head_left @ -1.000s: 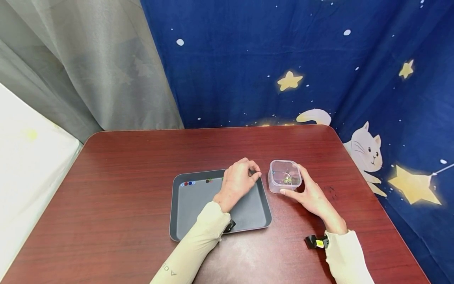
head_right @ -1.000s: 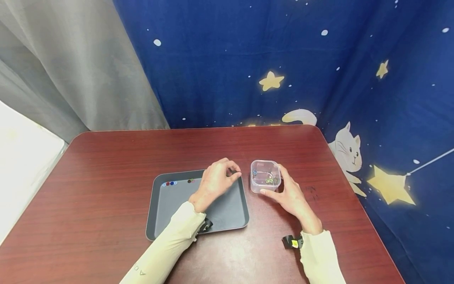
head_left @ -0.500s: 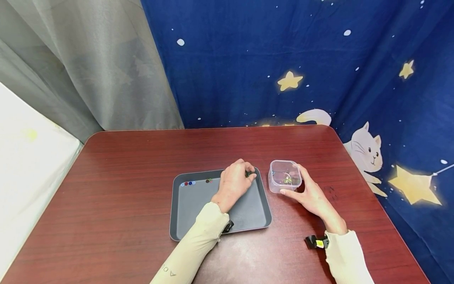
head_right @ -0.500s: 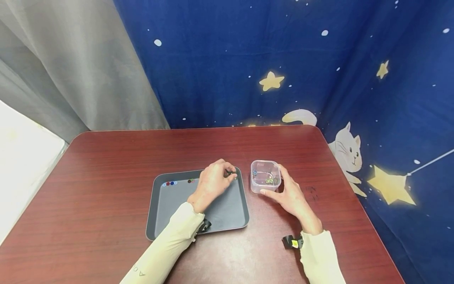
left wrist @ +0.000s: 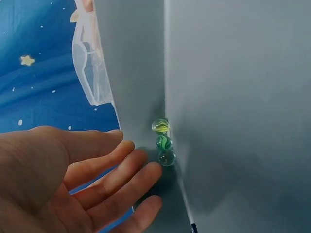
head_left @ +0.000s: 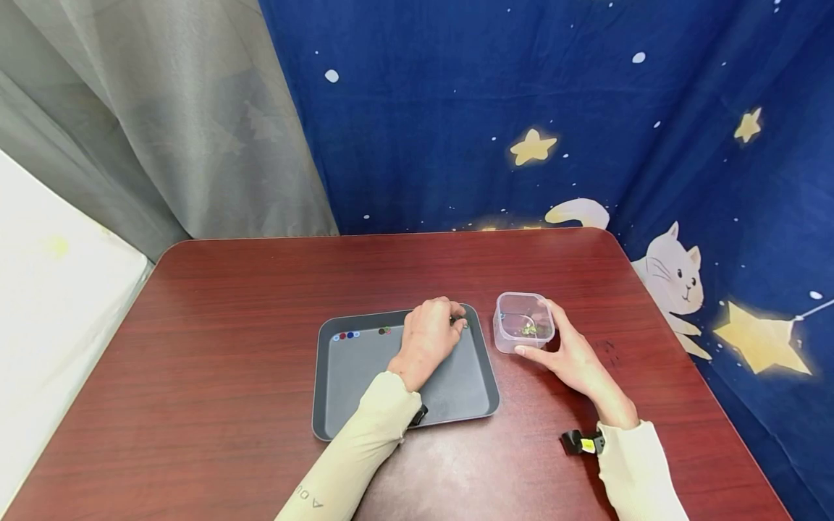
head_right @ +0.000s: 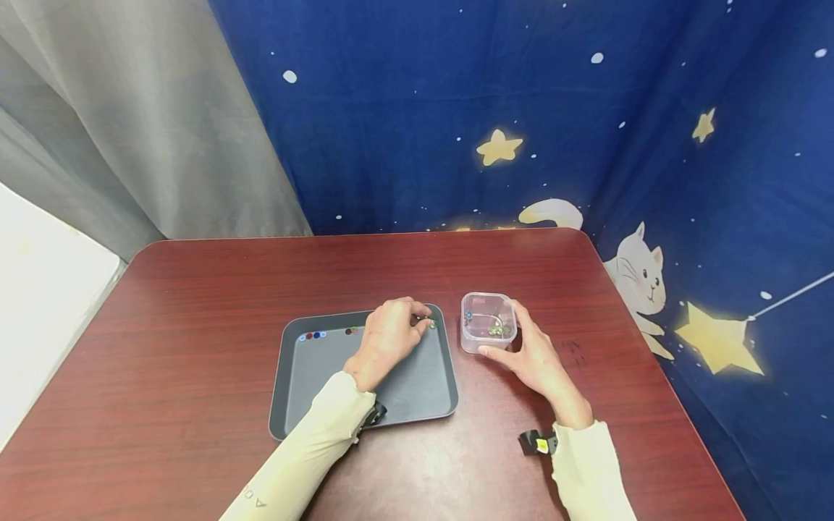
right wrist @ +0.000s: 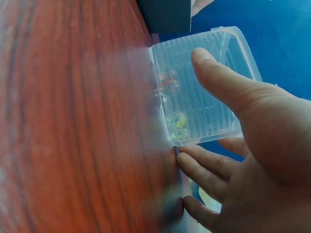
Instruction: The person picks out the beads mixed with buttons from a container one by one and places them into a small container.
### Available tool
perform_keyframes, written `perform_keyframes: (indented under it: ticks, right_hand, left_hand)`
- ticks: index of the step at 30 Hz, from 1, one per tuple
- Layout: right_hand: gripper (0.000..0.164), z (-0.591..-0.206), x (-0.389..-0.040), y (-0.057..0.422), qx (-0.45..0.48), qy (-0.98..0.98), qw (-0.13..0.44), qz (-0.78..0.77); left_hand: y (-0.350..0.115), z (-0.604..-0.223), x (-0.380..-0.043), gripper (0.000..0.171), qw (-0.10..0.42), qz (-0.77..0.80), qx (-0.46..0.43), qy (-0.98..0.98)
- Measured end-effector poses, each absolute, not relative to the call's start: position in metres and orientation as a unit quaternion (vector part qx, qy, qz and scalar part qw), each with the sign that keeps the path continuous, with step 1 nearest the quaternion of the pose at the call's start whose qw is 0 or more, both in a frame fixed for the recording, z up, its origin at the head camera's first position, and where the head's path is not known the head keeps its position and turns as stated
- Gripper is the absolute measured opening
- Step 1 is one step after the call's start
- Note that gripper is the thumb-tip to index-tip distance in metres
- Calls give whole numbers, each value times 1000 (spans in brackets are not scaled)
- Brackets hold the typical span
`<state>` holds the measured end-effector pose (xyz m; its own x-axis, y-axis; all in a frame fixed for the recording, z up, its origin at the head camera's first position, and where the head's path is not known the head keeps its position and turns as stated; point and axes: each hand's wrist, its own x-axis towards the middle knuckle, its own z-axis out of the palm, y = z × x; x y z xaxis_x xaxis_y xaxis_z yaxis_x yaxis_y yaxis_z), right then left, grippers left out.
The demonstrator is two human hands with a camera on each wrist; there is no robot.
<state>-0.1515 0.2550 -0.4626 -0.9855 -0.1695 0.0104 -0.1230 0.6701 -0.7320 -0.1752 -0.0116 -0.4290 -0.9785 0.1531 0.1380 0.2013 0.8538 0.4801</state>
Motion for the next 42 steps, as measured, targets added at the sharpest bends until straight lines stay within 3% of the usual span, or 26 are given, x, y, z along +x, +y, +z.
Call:
perform_keyframes:
  ticks: [24, 42]
  right_hand:
    - [97, -460, -151, 254, -79, 915, 34, -395]
    - [99, -464, -152, 255, -68, 916, 39, -393]
  left_hand:
    - [-14, -441, -177, 19, 43, -221, -113, -968]
    - [-14, -444, -175, 13, 55, -224, -124, -965]
